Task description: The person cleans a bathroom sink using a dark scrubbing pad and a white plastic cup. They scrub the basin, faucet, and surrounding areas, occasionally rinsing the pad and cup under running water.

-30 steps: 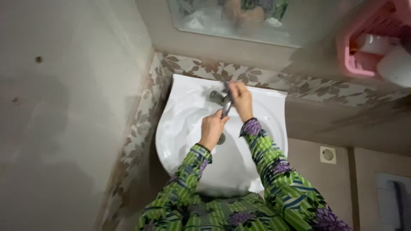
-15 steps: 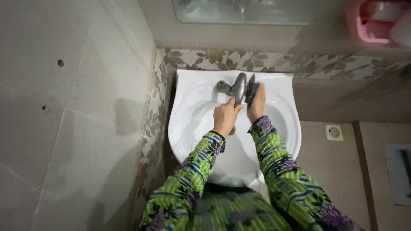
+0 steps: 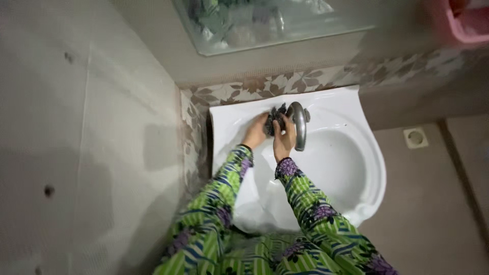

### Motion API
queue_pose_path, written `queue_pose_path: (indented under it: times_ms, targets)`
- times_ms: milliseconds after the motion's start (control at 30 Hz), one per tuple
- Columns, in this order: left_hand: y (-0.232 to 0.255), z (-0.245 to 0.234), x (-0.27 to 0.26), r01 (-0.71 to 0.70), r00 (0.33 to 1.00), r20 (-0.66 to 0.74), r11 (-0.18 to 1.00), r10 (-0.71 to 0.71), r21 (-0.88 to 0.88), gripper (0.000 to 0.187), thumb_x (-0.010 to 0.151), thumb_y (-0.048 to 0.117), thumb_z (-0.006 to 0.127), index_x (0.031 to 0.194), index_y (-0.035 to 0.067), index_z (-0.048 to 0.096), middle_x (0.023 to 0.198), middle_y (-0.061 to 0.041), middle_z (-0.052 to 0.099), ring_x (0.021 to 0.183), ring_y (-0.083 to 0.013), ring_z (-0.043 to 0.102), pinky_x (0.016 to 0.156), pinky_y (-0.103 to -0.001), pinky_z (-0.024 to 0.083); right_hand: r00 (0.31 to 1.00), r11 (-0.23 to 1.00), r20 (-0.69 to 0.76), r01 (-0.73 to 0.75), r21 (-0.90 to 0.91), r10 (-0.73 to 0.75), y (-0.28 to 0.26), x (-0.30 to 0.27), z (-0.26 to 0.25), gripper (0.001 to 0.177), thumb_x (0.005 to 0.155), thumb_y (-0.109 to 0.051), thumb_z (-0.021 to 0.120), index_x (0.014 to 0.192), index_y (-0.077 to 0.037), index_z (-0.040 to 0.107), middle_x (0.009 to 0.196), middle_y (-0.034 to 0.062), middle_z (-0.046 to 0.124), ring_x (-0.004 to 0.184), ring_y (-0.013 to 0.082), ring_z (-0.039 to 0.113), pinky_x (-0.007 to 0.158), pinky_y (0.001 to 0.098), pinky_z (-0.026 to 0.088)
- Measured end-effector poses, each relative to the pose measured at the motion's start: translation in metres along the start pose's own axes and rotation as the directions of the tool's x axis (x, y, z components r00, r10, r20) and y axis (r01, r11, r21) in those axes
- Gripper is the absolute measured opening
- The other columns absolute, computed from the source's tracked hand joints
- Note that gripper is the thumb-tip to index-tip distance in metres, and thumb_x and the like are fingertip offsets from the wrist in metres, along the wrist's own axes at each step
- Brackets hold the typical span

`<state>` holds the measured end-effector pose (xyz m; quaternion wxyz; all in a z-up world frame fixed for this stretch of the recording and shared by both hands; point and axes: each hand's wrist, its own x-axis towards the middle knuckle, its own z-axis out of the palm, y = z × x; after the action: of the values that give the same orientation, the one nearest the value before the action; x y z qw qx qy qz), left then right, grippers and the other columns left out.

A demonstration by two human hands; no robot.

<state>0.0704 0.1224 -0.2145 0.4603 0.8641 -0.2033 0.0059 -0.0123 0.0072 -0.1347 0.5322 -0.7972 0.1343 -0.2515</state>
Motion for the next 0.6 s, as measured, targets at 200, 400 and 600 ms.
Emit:
queue_pose_path:
  times_ms: [200, 400, 600]
  targets:
    - [0.026, -0.023, 0.012, 0.016, 1.0, -0.006, 0.998, -0.016, 0.052, 0.051, 0.082, -0.006, 0.059, 0.132, 0.004, 0.063, 0.132, -0.022, 0.066, 0.124, -0.0391, 0.061, 0.107, -0.044, 0.048, 0.963, 0.998, -0.268, 0.019, 0.055, -0.003, 0.018, -0.012, 0.036, 0.024, 0.097, -0.014, 0.071, 0.119, -0.003, 0.072, 0.113, 0.0151, 0.062, 0.101, 0.0294, 0.063, 0.087, 0.0369, 0.052]
    - [0.038, -0.032, 0.025, 0.139, 0.99, -0.002, 0.988, -0.139, 0.059, 0.037, 0.088, -0.001, 0.063, 0.123, 0.009, 0.071, 0.116, -0.023, 0.071, 0.112, -0.0393, 0.067, 0.097, -0.045, 0.054, 0.967, 0.998, -0.254, 0.011, -0.063, -0.027, 0.008, 0.001, 0.029, 0.024, 0.096, -0.011, 0.074, 0.119, -0.005, 0.072, 0.107, 0.0138, 0.066, 0.094, 0.0293, 0.065, 0.083, 0.0379, 0.051]
    - [0.031, -0.036, 0.019, 0.035, 0.999, -0.009, 0.998, -0.035, 0.055, 0.054, 0.078, -0.012, 0.053, 0.123, 0.009, 0.071, 0.118, -0.021, 0.072, 0.111, -0.0389, 0.068, 0.098, -0.044, 0.053, 0.956, 0.998, -0.285, -0.065, 0.021, 0.068, 0.011, -0.017, 0.031, 0.027, 0.092, -0.008, 0.076, 0.119, -0.007, 0.073, 0.101, 0.013, 0.065, 0.085, 0.0257, 0.064, 0.075, 0.0357, 0.051]
